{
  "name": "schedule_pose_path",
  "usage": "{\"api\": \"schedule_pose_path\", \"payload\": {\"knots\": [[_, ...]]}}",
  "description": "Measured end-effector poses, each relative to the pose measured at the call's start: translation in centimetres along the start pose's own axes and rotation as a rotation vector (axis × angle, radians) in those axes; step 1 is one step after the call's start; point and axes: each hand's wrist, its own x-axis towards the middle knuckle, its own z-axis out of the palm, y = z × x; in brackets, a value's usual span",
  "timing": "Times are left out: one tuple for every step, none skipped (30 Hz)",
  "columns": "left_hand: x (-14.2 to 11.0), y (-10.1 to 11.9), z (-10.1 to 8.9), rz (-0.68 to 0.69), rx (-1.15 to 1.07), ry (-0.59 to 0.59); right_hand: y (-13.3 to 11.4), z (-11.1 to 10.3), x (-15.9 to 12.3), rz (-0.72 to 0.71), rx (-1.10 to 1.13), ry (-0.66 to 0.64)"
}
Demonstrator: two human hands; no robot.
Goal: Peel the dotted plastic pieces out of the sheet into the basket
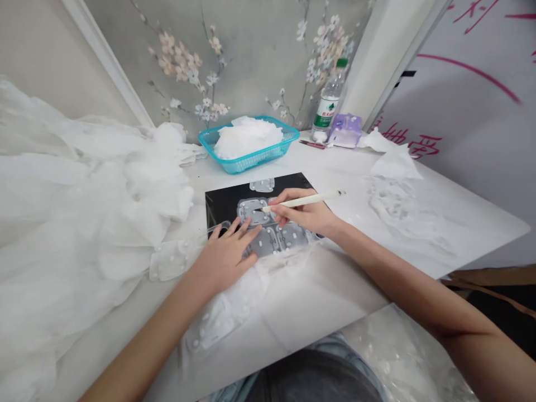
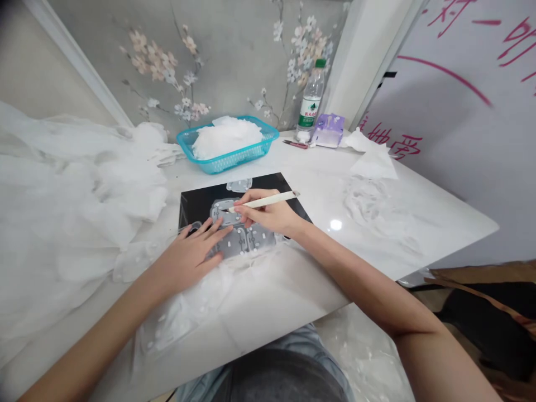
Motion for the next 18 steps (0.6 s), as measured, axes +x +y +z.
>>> {"api": "schedule_pose_path", "payload": {"knots": [[-0.01, -0.03, 0.02, 0.002, -0.004, 0.005, 0.22, -0.18, 0.03, 0.005, -0.021, -0.021], [-0.01, -0.04, 0.02, 0.003, -0.007, 0.008, 0.39, -0.35, 0.07, 0.010, -0.043, -0.050], [-0.01, -0.03, 0.00, 0.002, -0.008, 0.009, 0.52, -0.49, 0.11, 0.017, -0.065, -0.085], [0.00, -0.01, -0.03, 0.002, -0.008, 0.009, 0.60, -0.58, 0.16, 0.024, -0.086, -0.122], [0.01, 0.03, -0.07, 0.001, -0.006, 0.006, 0.66, -0.62, 0.21, 0.025, -0.112, -0.155], [0.02, 0.07, -0.11, 0.001, -0.004, 0.002, 0.69, -0.62, 0.26, 0.019, -0.145, -0.185], [0.03, 0.12, -0.14, 0.001, -0.001, -0.001, 0.70, -0.59, 0.31, 0.004, -0.184, -0.210], [0.04, 0.15, -0.15, 0.003, 0.002, -0.001, 0.72, -0.53, 0.37, -0.017, -0.224, -0.228], [0.04, 0.18, -0.14, 0.006, 0.004, 0.003, 0.74, -0.47, 0.43, -0.042, -0.262, -0.241], [0.03, 0.19, -0.11, 0.011, 0.006, 0.009, 0.78, -0.41, 0.50, -0.066, -0.293, -0.250], [0.03, 0.18, -0.07, 0.014, 0.008, 0.016, 0.82, -0.36, 0.57, -0.087, -0.318, -0.256], [0.02, 0.17, -0.02, 0.016, 0.009, 0.024, 0.88, -0.34, 0.64, -0.102, -0.333, -0.261], [0.01, 0.16, 0.02, 0.018, 0.009, 0.028, 0.93, -0.33, 0.70, -0.113, -0.340, -0.266], [0.01, 0.14, 0.05, 0.018, 0.008, 0.030, 0.98, -0.33, 0.76, -0.118, -0.339, -0.272], [0.01, 0.13, 0.08, 0.017, 0.006, 0.031, 1.01, -0.35, 0.80, -0.116, -0.334, -0.278], [0.01, 0.12, 0.09, 0.017, 0.004, 0.031, 1.02, -0.37, 0.82, -0.110, -0.327, -0.283], [0.01, 0.12, 0.10, 0.017, 0.004, 0.031, 1.01, -0.38, 0.83, -0.101, -0.320, -0.287], [0.01, 0.12, 0.11, 0.019, 0.004, 0.032, 0.99, -0.39, 0.82, -0.090, -0.315, -0.289]]}}
